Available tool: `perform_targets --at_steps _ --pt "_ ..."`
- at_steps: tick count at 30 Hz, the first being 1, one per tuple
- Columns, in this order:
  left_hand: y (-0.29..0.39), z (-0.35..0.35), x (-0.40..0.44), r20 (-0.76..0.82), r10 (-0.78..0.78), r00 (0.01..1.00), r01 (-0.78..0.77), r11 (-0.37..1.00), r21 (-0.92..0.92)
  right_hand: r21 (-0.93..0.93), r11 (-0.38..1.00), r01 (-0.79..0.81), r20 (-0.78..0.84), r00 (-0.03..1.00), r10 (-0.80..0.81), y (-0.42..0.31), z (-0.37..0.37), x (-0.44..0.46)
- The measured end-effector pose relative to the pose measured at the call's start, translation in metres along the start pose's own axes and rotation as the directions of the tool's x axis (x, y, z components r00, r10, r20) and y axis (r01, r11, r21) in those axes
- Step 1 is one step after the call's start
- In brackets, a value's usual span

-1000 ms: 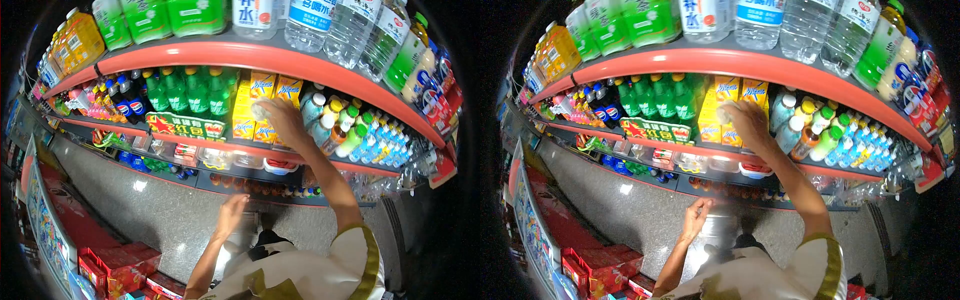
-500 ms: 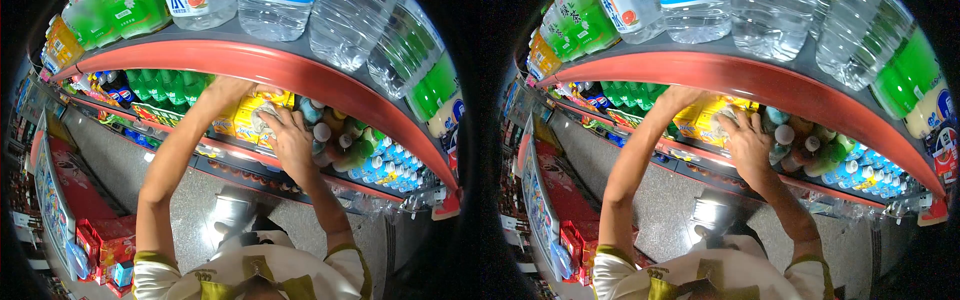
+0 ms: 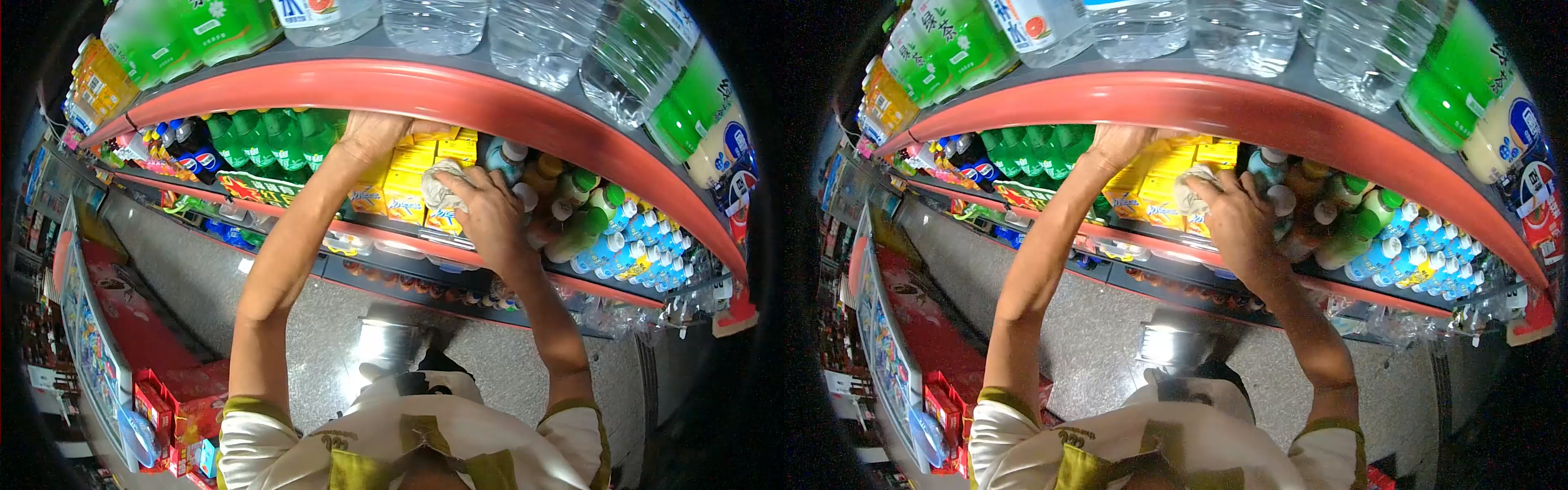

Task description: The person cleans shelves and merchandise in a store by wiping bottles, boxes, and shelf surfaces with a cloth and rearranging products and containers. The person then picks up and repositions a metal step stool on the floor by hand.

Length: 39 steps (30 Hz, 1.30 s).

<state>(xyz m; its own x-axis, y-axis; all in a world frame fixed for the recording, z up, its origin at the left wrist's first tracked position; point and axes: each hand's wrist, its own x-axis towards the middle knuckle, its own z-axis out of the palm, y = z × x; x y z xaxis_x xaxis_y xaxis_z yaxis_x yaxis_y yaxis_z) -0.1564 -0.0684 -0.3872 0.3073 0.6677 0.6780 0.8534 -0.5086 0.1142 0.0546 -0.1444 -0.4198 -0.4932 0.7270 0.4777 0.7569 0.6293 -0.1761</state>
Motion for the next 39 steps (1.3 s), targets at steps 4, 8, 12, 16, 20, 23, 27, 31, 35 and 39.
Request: perform_targets --at_steps 4,8,12,16,20,23,27,31,35,39 --pt "0.034 -0.064 -0.008 0.043 -0.114 0.993 0.101 0.968 0.231 -0.014 0.998 -0.066 0.096 0.993 0.067 -0.010 -0.004 0.011" --pt "0.045 -0.108 -0.058 -0.108 0.037 0.993 -0.002 0.954 0.300 0.043 0.994 -0.099 0.015 0.995 0.099 -0.009 0.010 0.030" --pt "0.070 -0.132 -0.128 0.029 -0.177 0.984 0.167 0.964 0.207 0.002 0.984 0.180 -0.062 0.982 -0.179 -0.022 0.048 0.044" --pt "0.086 -0.129 -0.190 0.078 -0.289 0.954 0.274 0.948 0.165 -0.035 0.991 0.132 0.037 0.991 -0.130 -0.012 0.054 0.071" --pt "0.110 -0.135 -0.232 0.104 -0.434 0.895 0.415 0.895 0.163 -0.045 0.992 -0.121 0.121 0.985 0.126 0.011 0.064 0.112" --pt "0.123 -0.140 -0.254 0.104 -0.504 0.857 0.486 0.859 0.159 -0.174 0.982 -0.073 -0.203 0.978 0.037 0.042 0.105 0.146" --pt "0.136 -0.148 -0.280 0.099 -0.566 0.818 0.547 0.820 0.170 -0.010 0.989 -0.149 -0.389 0.911 0.133 0.067 0.155 0.184" --pt "0.144 -0.151 -0.303 0.112 -0.606 0.788 0.581 0.791 0.191 0.202 0.970 -0.135 -0.176 0.969 0.171 0.047 0.141 0.179" --pt "0.153 -0.151 -0.310 0.118 -0.642 0.758 0.616 0.763 0.194 0.093 0.989 -0.112 -0.047 0.992 0.117 0.032 0.137 0.183" --pt "0.156 -0.144 -0.308 0.112 -0.614 0.782 0.597 0.788 0.149 0.036 0.992 0.125 0.174 0.976 -0.129 -0.010 0.091 0.145"
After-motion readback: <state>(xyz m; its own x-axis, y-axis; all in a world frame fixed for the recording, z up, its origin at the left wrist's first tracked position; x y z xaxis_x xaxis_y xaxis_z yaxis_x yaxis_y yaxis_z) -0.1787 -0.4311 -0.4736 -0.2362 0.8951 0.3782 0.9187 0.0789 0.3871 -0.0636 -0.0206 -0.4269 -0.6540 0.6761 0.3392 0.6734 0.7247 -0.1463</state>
